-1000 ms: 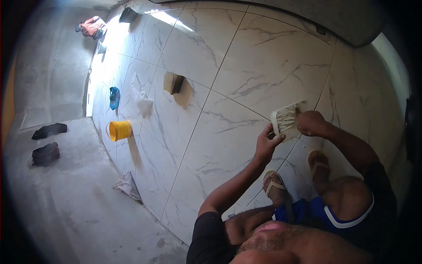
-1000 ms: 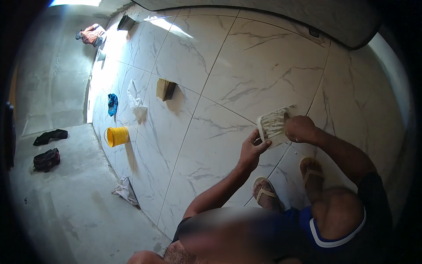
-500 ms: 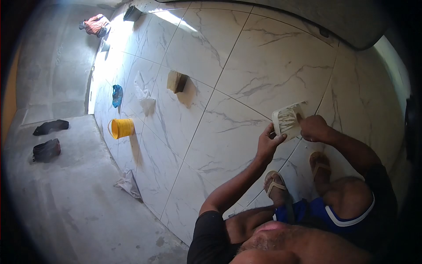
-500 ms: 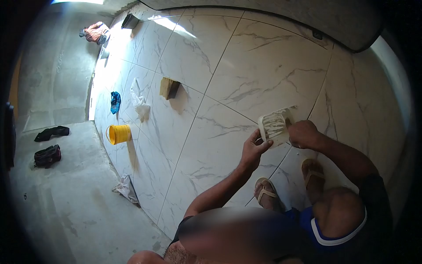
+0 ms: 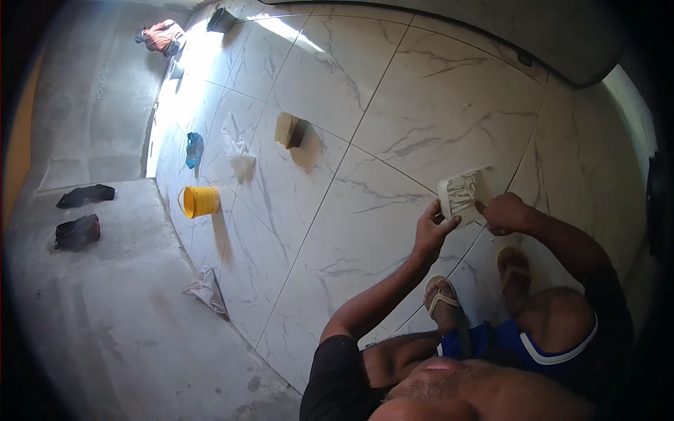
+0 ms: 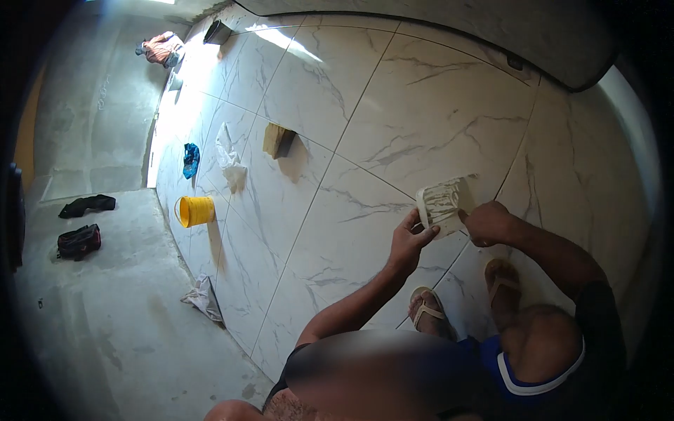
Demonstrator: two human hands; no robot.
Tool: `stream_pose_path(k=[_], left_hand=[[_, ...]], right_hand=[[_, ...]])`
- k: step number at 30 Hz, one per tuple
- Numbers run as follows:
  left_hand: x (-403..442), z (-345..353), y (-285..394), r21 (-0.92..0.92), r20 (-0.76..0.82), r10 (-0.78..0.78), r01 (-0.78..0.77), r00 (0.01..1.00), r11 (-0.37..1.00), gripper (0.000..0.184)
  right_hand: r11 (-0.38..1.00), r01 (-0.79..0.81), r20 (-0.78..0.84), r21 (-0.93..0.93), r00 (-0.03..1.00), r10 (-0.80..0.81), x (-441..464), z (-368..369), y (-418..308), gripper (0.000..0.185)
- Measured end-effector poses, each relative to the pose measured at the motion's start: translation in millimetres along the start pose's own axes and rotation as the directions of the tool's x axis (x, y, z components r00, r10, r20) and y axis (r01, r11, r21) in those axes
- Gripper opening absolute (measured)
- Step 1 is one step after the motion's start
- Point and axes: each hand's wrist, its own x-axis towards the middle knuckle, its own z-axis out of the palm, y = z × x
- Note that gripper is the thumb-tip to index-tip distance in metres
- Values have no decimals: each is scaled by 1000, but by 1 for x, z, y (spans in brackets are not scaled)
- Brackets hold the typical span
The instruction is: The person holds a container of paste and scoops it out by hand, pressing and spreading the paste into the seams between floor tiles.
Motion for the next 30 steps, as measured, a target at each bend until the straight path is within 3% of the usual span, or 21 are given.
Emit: stream_pose_path(k=[7,10,14,20,23,26,30], left_hand=[[3,-1,5,11,29,-8,8,1000,1000,62],[6,-3,2,33,-27,24,-24,999,999,63],[9,-2,4,66,47,20,-23,999,998,64],[7,2,5,34,28,43,-44,999,998,66],[8,2,4,24,25,53,-54,998,998,66],[11,1,0,21,41,69,-70,997,997,66],[12,0,-5,59,39,46,-48,998,997,69]], right_hand=[[998,-61,-24,36,998,62,-5,-11,-5,79],[994,-95,-32,50,995,97,-3,-6,-3,82],[979,-167,-48,113,984,173,-6,-25,-2,81],[997,-71,3,35,998,71,1,5,7,80],[979,-165,-26,120,985,169,-2,-15,3,79],[987,-125,-89,98,987,134,2,-4,9,63],[964,-227,-68,141,969,238,3,-29,10,33]])
